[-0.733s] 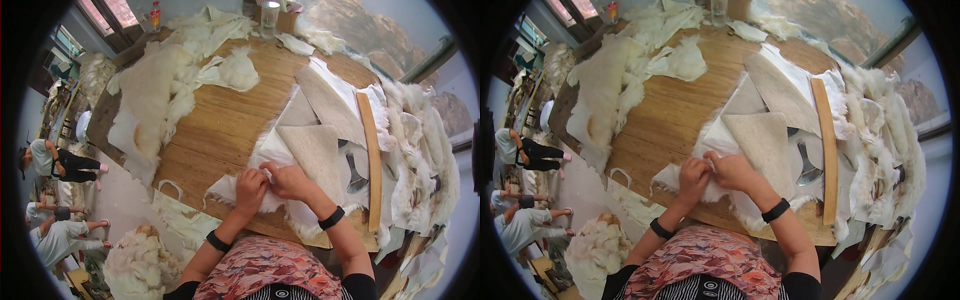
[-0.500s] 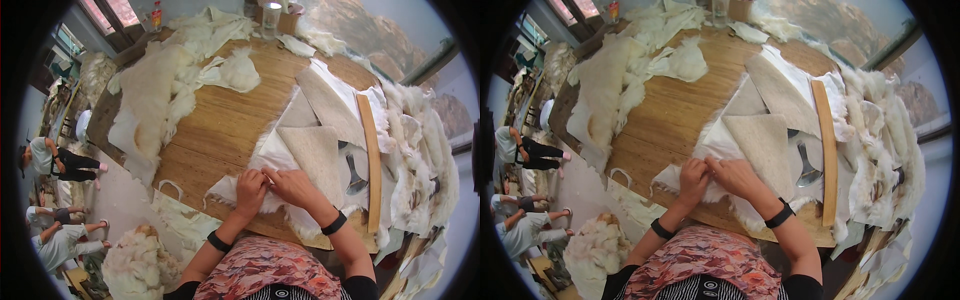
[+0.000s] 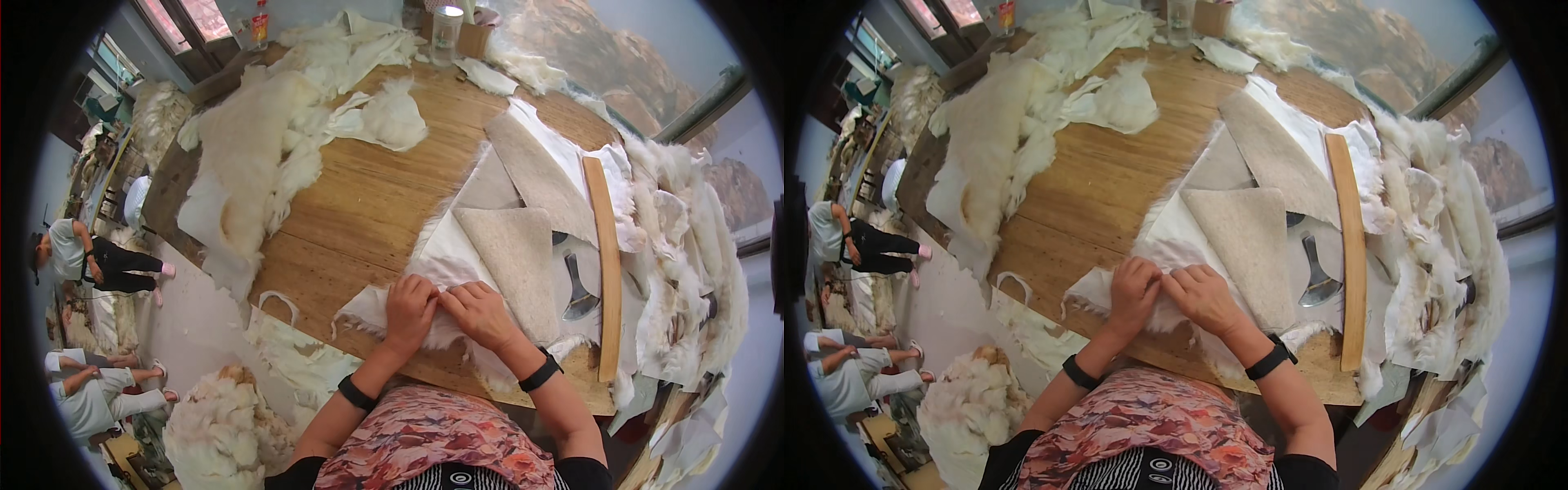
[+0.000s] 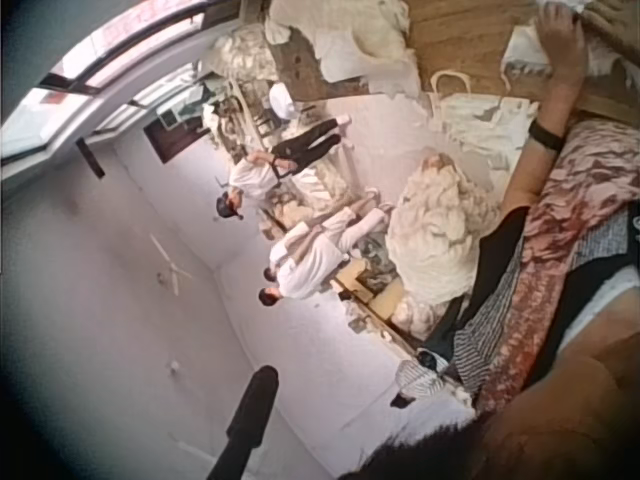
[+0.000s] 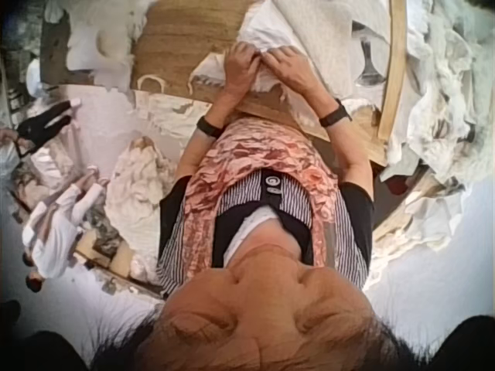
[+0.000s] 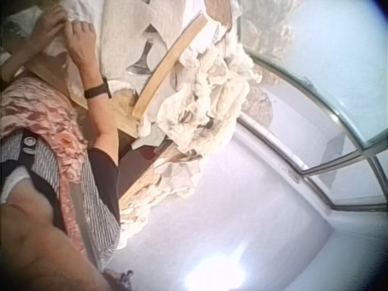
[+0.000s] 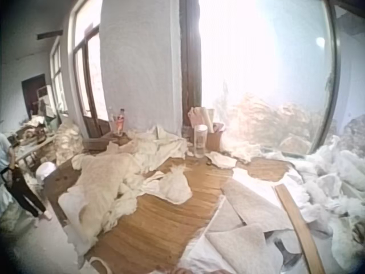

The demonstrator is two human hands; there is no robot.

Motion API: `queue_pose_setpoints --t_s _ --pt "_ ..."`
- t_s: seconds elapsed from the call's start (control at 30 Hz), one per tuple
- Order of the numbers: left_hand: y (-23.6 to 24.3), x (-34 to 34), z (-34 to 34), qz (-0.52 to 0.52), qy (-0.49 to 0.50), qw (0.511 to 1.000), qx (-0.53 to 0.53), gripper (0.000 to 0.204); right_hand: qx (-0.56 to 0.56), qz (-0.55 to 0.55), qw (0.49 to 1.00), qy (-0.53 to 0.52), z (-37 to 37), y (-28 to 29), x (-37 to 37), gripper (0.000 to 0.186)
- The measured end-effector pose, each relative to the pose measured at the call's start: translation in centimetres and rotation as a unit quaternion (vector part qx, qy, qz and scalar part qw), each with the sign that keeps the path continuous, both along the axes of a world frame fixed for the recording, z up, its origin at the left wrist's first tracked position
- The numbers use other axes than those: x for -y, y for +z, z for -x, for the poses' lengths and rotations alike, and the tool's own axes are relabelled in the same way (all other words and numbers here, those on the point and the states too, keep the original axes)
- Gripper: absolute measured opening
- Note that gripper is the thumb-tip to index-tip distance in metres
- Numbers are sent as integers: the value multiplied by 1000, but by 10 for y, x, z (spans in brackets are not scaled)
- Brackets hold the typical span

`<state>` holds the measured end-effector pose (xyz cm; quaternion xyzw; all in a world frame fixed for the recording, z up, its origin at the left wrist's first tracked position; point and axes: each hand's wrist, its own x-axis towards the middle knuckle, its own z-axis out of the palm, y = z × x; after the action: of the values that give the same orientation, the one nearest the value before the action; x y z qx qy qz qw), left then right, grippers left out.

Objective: Cutting and trimming sheepskin pelts using a knife and a wooden straightedge in a leather goods workshop.

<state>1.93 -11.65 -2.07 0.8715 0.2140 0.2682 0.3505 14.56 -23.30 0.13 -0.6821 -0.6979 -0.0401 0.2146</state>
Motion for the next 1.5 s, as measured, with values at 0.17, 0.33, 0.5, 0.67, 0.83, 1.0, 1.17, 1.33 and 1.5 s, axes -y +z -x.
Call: queue_pose_setpoints --t_s 0.17,0.33,0.5,0.67,0.83,1.0,1.17,1.33,1.5 --pt "1 1 -2 3 -4 1000 1 13 -69 -14 997 -27 -4 -7 -1 19" --pt "-5 0 0 -42 -8 999 5 13 -114 -60 989 -66 13 24 -9 14" --pt "0 1 0 -23 -18 1000 -2 13 -396 33 886 -239 -1 8 0 11" --pt "1 -1 2 -12 -23 1000 1 12 -427 50 877 -213 -15 15 6 12" --pt "1 -1 2 -6 -22 1000 -3 11 -339 25 933 -113 -24 18 3 13" --pt "1 1 2 -12 -16 1000 0 11 -246 109 957 -107 -21 20 -6 6" --pt "2 1 2 -10 -10 1000 3 10 -224 161 955 -112 -24 14 -11 7" --pt "2 1 1 -9 -8 1000 17 11 -240 158 951 -112 -26 11 -12 7" --pt "2 1 1 -10 -8 1000 12 12 -248 153 951 -103 -29 11 -12 7"
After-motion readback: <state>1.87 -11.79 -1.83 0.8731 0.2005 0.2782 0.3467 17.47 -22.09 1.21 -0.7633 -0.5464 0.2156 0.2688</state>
